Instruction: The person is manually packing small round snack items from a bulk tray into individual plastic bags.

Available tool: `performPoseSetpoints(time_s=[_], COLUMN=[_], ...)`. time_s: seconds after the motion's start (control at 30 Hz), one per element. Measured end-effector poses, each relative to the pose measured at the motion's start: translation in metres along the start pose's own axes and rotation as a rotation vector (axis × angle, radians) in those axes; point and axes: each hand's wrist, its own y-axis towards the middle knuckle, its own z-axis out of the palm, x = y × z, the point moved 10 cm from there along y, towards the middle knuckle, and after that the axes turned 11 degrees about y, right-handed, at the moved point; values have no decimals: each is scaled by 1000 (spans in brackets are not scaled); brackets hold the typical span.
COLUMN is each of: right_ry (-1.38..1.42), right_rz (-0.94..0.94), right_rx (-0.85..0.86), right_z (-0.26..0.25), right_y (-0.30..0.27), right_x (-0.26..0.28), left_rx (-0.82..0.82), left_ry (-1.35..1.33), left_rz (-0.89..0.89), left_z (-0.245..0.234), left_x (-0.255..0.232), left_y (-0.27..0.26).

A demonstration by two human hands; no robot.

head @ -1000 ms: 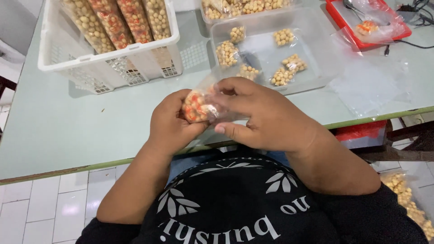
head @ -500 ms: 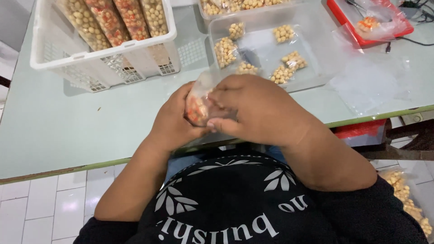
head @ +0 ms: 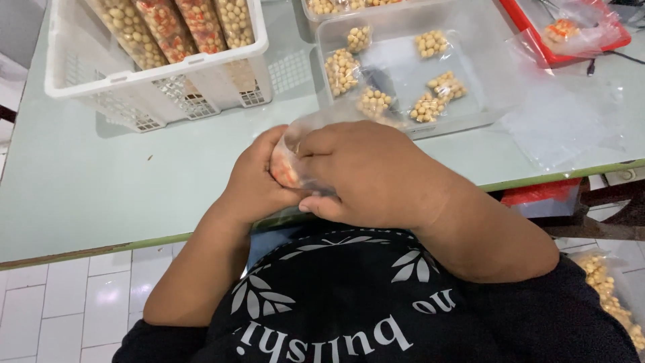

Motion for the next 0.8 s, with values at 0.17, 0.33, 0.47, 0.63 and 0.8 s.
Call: performPoseSetpoints(time_s=[0.17,0.33,0.47,0.63,0.8], right_ry=[32,88,29,-18,-161], right_rz=[43,-24,-66,-85,-337], right_rx=[87,70,23,87,-222], right_z=[3,4,3,8,-22], right_y=[2,4,6,6,-2], right_x=[-3,0,-2,-9,-13], left_rx=[-62,-82,-53,27,-17], left_ry=[-51,44,21,-67,-287], left_rz=[241,363,424,344,363], left_z=[-2,-7,-7,2,22], left_x=[0,-16,-32,-28,43], left_y=[1,4,6,13,27])
